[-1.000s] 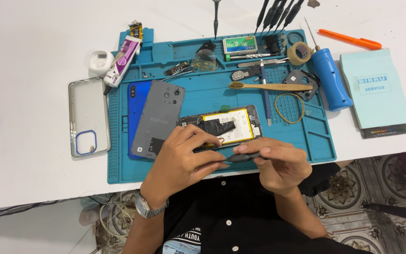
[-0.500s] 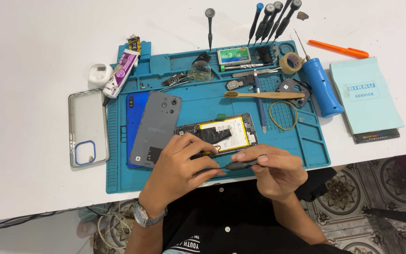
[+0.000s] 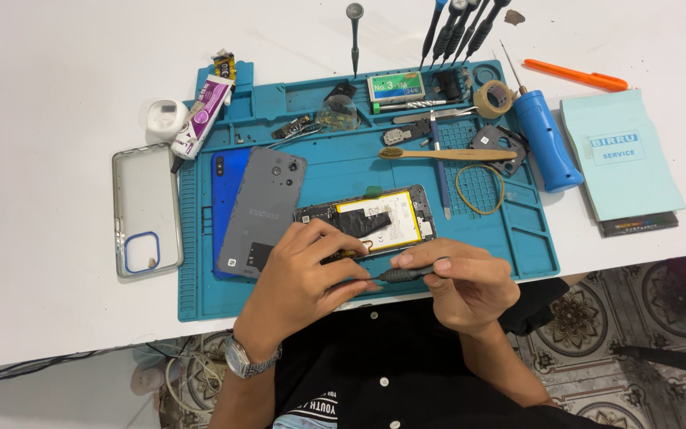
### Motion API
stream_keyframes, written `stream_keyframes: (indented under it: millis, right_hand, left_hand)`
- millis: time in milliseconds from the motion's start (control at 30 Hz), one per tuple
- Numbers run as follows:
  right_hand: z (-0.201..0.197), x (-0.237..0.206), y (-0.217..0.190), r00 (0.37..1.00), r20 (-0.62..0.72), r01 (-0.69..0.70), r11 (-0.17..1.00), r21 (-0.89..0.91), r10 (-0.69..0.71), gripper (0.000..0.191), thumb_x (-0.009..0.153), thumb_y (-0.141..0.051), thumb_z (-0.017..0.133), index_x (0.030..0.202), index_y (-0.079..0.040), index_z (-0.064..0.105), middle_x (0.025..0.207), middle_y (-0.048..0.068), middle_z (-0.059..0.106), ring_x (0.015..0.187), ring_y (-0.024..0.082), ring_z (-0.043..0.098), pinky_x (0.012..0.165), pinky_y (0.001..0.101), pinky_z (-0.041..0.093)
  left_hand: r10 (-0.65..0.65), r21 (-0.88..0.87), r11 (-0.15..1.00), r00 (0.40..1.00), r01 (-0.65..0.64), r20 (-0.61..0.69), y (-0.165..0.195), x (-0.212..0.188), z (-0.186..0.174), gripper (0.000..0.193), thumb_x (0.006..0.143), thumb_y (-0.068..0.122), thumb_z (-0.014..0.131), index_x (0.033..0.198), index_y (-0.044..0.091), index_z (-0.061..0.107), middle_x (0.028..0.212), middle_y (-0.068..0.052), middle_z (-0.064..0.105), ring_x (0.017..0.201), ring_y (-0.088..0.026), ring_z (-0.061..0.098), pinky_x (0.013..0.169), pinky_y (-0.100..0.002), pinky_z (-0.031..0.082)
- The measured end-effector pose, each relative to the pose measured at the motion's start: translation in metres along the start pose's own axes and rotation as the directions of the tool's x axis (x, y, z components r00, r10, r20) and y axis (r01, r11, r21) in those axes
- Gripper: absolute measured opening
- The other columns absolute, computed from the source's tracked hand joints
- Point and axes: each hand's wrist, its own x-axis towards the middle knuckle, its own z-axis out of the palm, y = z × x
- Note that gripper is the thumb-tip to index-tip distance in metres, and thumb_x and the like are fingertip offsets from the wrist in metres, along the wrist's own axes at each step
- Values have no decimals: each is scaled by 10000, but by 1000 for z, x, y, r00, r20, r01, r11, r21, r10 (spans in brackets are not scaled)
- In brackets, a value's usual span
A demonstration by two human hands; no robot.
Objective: The person repairs a disassembled smartphone on a blue silicone work mat, using a screwdriver to unscrew and re-tighten small screws on the phone's internal frame while holding the phone steady with the other hand. They reposition the phone and work on different edges of the device throughout the episode.
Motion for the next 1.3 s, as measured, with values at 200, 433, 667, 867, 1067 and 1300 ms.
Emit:
stream_keyframes:
  millis: [200, 433, 667, 867, 1067, 1300]
  right_hand:
    - [0, -1, 0, 1000, -2, -6, 1000, 8, 6, 197, 1038, -84, 614, 1180, -6, 502, 948, 277, 721, 896, 340, 783, 799, 457, 706]
    - [-1, 0, 1, 1000, 9, 12, 1000, -2, -12, 182, 1029, -57, 616, 1173, 3, 521, 938, 281, 722, 889, 349, 782, 791, 473, 703]
    - [-1, 1, 2, 999, 10, 34, 999, 8, -34, 179, 1023, -37, 620, 1173, 1, 531, 925, 271, 721, 877, 348, 782, 783, 473, 706]
    - [-3, 1, 0, 1000, 16, 26, 1000, -14, -26, 175, 1020, -32, 627, 1173, -10, 546, 924, 260, 724, 878, 339, 782, 772, 459, 695]
    - [-3, 3, 0, 999, 21, 24, 1000, -10, -24, 158, 1013, -43, 633, 1151, -8, 566, 913, 265, 728, 864, 340, 786, 748, 447, 698]
    - [-4, 3, -1, 999, 28, 25, 999, -39, -24, 160, 1016, -45, 633, 1153, -4, 561, 899, 261, 729, 856, 339, 787, 745, 444, 699]
  left_hand:
    - [5, 1, 1000, 1000, -5, -5, 0, 0, 0, 206, 774, 331, 839, 816, 138, 780, 1025, 9, 745, 974, -195, 615, 806, -362, 463]
    - [-2, 0, 1000, 1000, 2, -2, 0, 0, 0, 211, 767, 340, 841, 815, 143, 786, 1008, 12, 746, 958, -190, 616, 791, -361, 458]
    - [-7, -9, 1000, 1000, 7, -1, -1, 1, 0, 218, 767, 332, 844, 815, 130, 777, 1017, 13, 746, 976, -188, 623, 800, -361, 462]
    - [-13, -15, 1000, 1000, 13, 6, 0, 3, 0, 216, 760, 320, 847, 803, 125, 765, 1014, 15, 742, 976, -189, 628, 808, -368, 465]
    - [-12, -9, 1000, 1000, 12, 6, 1, 4, 0, 215, 757, 320, 846, 800, 127, 763, 1018, 16, 742, 980, -187, 630, 810, -369, 466]
    - [-15, -13, 1000, 1000, 15, 4, 0, 3, 0, 282, 742, 366, 854, 892, 141, 774, 1035, 20, 740, 992, -190, 635, 838, -369, 473]
